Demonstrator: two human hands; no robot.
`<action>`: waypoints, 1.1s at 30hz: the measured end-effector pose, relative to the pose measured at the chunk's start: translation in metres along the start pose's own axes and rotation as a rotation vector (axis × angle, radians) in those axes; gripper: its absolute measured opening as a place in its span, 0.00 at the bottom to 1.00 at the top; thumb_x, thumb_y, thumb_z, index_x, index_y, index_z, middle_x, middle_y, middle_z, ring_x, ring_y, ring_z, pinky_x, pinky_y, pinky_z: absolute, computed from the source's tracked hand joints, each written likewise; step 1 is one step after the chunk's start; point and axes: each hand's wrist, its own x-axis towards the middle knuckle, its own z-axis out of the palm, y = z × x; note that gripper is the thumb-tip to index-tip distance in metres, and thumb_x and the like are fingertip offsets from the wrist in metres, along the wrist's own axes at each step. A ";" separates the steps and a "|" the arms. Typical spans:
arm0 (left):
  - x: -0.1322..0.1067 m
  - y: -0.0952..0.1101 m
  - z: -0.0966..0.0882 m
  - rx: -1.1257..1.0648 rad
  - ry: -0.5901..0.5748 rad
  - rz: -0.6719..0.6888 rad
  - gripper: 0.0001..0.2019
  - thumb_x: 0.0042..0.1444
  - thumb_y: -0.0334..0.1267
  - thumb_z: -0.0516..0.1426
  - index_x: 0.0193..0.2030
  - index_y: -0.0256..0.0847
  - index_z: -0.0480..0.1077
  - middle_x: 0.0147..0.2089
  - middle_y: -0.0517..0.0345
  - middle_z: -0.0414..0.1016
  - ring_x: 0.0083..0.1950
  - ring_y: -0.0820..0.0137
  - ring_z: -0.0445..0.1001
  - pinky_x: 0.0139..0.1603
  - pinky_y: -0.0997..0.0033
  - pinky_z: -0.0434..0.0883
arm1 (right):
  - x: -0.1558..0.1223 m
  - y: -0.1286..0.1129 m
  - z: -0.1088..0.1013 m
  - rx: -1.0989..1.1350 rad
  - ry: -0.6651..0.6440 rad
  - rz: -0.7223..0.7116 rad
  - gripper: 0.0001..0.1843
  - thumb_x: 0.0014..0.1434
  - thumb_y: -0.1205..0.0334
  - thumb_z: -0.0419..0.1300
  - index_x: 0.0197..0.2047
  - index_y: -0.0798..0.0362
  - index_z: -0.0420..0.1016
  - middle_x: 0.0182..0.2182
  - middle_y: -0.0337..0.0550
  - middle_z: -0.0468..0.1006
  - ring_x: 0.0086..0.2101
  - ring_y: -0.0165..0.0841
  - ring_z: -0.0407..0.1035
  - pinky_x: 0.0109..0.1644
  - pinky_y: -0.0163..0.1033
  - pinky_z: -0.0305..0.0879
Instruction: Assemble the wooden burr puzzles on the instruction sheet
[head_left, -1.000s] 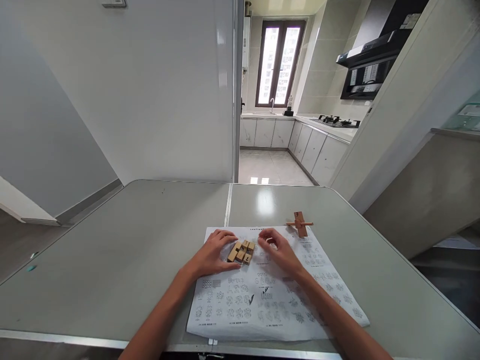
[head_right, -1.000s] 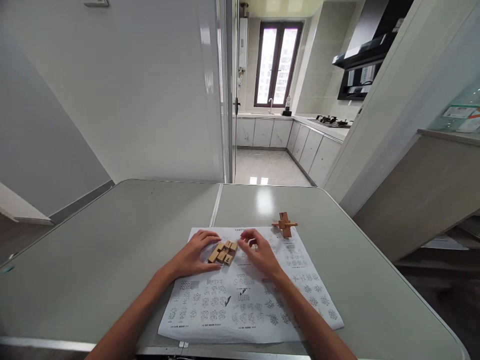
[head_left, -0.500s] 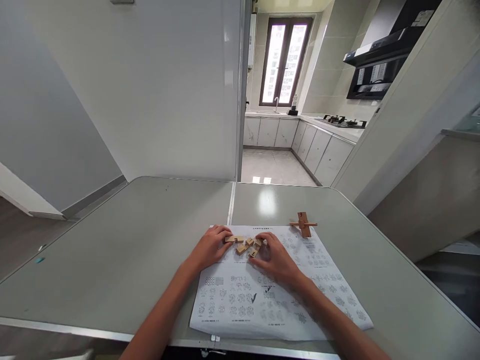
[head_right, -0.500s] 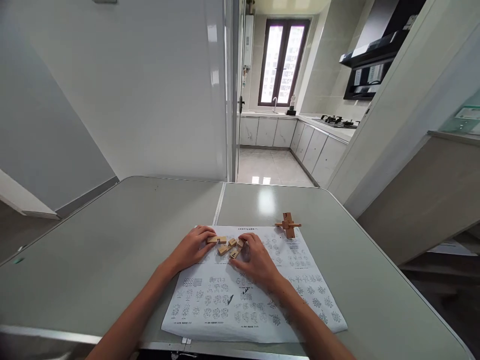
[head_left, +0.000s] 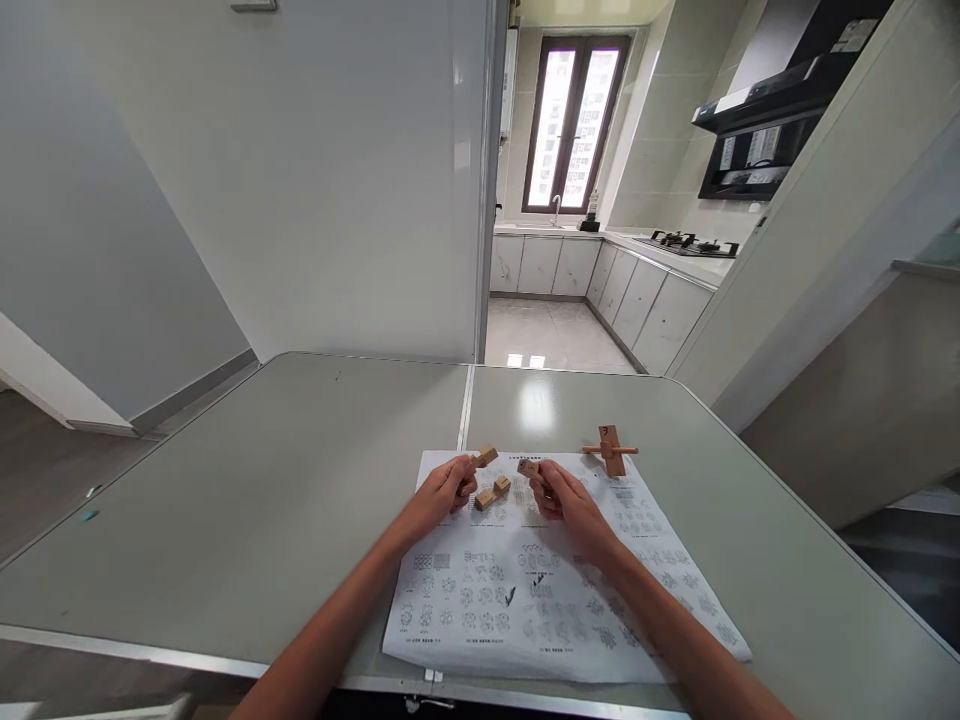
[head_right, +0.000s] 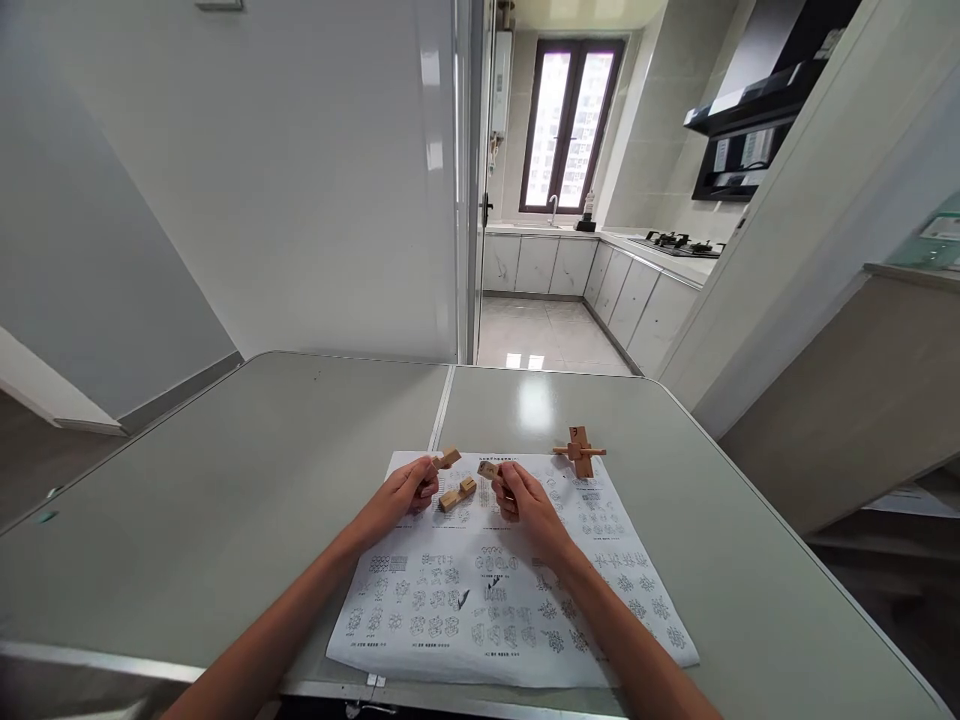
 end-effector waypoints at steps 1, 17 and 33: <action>0.000 0.000 0.000 -0.015 0.006 -0.007 0.31 0.67 0.67 0.47 0.48 0.37 0.69 0.29 0.67 0.53 0.25 0.76 0.48 0.26 0.72 0.49 | 0.000 -0.001 0.001 0.038 -0.004 0.003 0.24 0.62 0.36 0.63 0.35 0.50 0.69 0.28 0.35 0.63 0.24 0.27 0.51 0.24 0.34 0.51; -0.003 0.002 0.006 -0.071 0.013 -0.063 0.27 0.62 0.66 0.57 0.42 0.40 0.65 0.28 0.68 0.60 0.24 0.79 0.50 0.26 0.74 0.49 | -0.007 -0.010 0.004 0.108 -0.073 0.046 0.25 0.62 0.35 0.64 0.35 0.50 0.69 0.27 0.33 0.65 0.21 0.24 0.48 0.23 0.33 0.44; -0.007 0.010 0.003 -0.138 0.243 0.053 0.23 0.59 0.59 0.64 0.38 0.38 0.70 0.50 0.44 0.83 0.48 0.59 0.83 0.57 0.55 0.75 | -0.009 -0.008 0.005 -0.024 -0.169 -0.042 0.21 0.63 0.41 0.66 0.46 0.50 0.76 0.39 0.46 0.81 0.26 0.30 0.68 0.33 0.39 0.66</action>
